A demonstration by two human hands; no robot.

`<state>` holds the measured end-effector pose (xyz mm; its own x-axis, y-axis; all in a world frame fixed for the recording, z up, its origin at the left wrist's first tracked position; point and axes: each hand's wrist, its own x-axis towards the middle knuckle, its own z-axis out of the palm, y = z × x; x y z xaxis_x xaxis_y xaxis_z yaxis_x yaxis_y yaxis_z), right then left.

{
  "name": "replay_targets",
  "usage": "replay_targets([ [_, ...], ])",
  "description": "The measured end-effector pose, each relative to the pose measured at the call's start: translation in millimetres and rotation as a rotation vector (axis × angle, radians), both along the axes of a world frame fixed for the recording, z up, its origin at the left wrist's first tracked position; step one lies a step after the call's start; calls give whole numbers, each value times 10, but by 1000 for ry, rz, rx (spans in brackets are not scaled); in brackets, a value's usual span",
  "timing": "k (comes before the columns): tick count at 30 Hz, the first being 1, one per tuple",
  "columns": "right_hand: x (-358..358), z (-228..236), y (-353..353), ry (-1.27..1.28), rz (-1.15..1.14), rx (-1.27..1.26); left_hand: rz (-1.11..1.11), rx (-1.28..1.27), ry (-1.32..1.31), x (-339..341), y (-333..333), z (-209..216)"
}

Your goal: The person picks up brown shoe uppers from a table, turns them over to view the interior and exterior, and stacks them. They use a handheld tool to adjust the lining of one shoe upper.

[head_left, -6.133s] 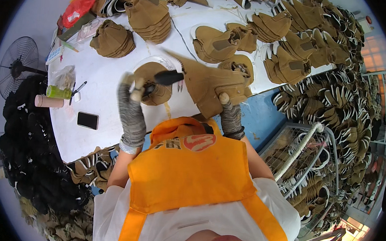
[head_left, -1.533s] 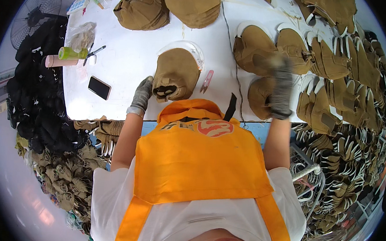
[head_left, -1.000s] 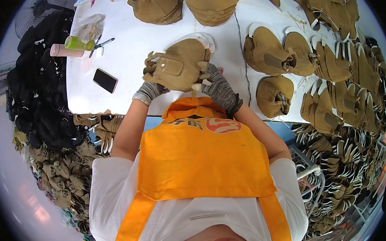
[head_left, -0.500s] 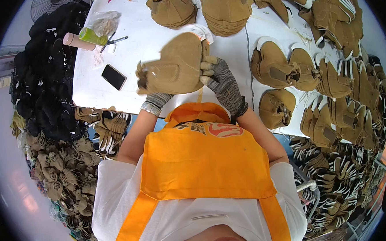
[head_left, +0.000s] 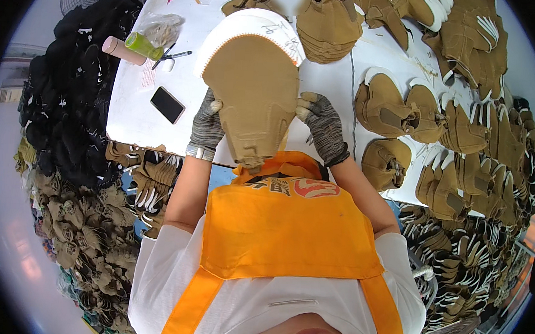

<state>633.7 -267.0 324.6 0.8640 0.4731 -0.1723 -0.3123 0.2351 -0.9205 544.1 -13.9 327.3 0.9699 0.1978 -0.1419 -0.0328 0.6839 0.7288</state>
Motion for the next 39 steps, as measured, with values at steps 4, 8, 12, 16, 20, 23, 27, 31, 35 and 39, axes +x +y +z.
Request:
replay_targets([
  [4, 34, -35, -31, 133, -46, 81, -46, 81, 18, 35, -31, 204],
  [8, 74, 28, -5, 159, -80, 139, -177, 144, -4, 40, 99, 129],
  [12, 98, 149, 49, 182, -36, 172, -240, -34, -5, -35, 261, -53],
  [16, 183, 99, 62, 177, 41, 101, -96, -132, 89, 7, 163, 151],
  [20, 200, 131, 77, 189, 53, 109, 29, -140, 92, -59, 31, 217],
  [23, 167, -99, 61, 75, 116, 268, 89, -213, 153, -183, -84, -18],
  [27, -13, -368, 188, -190, 127, 183, 71, -505, 194, -285, -459, -248],
  [31, -134, -267, 85, -259, 132, -169, -77, -551, 285, -366, -747, -223],
  [35, -41, -170, 75, -8, 42, -89, -183, -489, 278, -271, -737, -222],
  [39, 23, 97, 67, -18, -3, -72, -140, -495, 271, -141, -738, -153],
])
